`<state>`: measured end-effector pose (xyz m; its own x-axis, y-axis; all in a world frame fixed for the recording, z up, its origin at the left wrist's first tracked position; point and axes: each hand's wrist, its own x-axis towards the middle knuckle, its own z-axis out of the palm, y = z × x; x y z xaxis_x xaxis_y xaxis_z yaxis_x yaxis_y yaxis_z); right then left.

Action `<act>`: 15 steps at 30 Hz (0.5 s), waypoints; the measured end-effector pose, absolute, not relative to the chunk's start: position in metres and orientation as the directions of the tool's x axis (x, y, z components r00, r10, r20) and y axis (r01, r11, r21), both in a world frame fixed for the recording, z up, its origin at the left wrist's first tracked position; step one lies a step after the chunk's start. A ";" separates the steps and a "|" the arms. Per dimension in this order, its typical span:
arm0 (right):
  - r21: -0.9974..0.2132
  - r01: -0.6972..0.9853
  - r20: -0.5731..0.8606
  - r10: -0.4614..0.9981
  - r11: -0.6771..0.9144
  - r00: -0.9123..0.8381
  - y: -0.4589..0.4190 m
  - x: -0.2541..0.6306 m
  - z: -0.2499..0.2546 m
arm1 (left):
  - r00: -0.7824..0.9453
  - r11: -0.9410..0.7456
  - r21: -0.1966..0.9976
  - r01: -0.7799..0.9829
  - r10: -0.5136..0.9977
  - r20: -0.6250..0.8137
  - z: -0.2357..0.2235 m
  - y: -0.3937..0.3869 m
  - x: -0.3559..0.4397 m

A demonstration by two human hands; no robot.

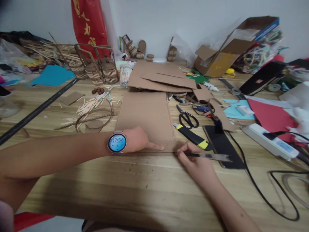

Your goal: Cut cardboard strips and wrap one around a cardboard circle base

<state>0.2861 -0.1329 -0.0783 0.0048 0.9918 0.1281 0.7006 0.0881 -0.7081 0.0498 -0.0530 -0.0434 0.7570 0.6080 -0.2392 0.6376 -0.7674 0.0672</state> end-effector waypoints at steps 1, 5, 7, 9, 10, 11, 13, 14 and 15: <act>-0.705 0.706 0.126 0.992 0.067 0.032 -0.134 0.291 -0.078 | 0.765 -0.789 0.060 0.612 0.570 -0.300 -0.037 -0.055 0.051; -0.694 0.719 0.117 0.985 -0.013 0.130 -0.138 0.305 -0.073 | 0.719 -0.833 -0.055 0.551 0.507 -0.476 -0.013 -0.062 0.057; -0.694 0.720 0.141 0.980 -0.001 0.138 -0.139 0.305 -0.069 | 0.683 -0.825 -0.091 0.558 0.519 -0.514 -0.007 -0.063 0.059; -0.694 0.720 0.159 0.981 0.028 0.115 -0.140 0.300 -0.066 | 0.667 -0.824 -0.096 0.559 0.515 -0.538 -0.007 -0.062 0.059; -0.695 0.718 0.154 0.984 0.040 0.094 -0.140 0.296 -0.066 | 0.671 -0.826 -0.095 0.555 0.512 -0.537 -0.008 -0.062 0.059; -0.697 0.715 0.148 0.987 0.054 0.070 -0.139 0.291 -0.066 | 0.679 -0.831 -0.094 0.549 0.509 -0.529 -0.011 -0.061 0.058; -0.699 0.709 0.142 0.990 0.092 0.012 -0.137 0.283 -0.068 | 0.709 -0.838 -0.097 0.537 0.510 -0.486 -0.020 -0.060 0.056; -0.699 0.706 0.149 0.989 0.114 -0.012 -0.135 0.279 -0.069 | 0.723 -0.841 -0.097 0.532 0.510 -0.466 -0.026 -0.059 0.054; -0.697 0.705 0.158 0.987 0.130 -0.026 -0.134 0.276 -0.070 | 0.737 -0.845 -0.094 0.527 0.509 -0.445 -0.033 -0.057 0.052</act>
<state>0.2763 -0.1341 -0.0704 -0.0263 0.9871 0.1579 0.7047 0.1303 -0.6974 0.0524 -0.0575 -0.0328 0.7368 0.5087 -0.4453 0.5266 -0.8449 -0.0939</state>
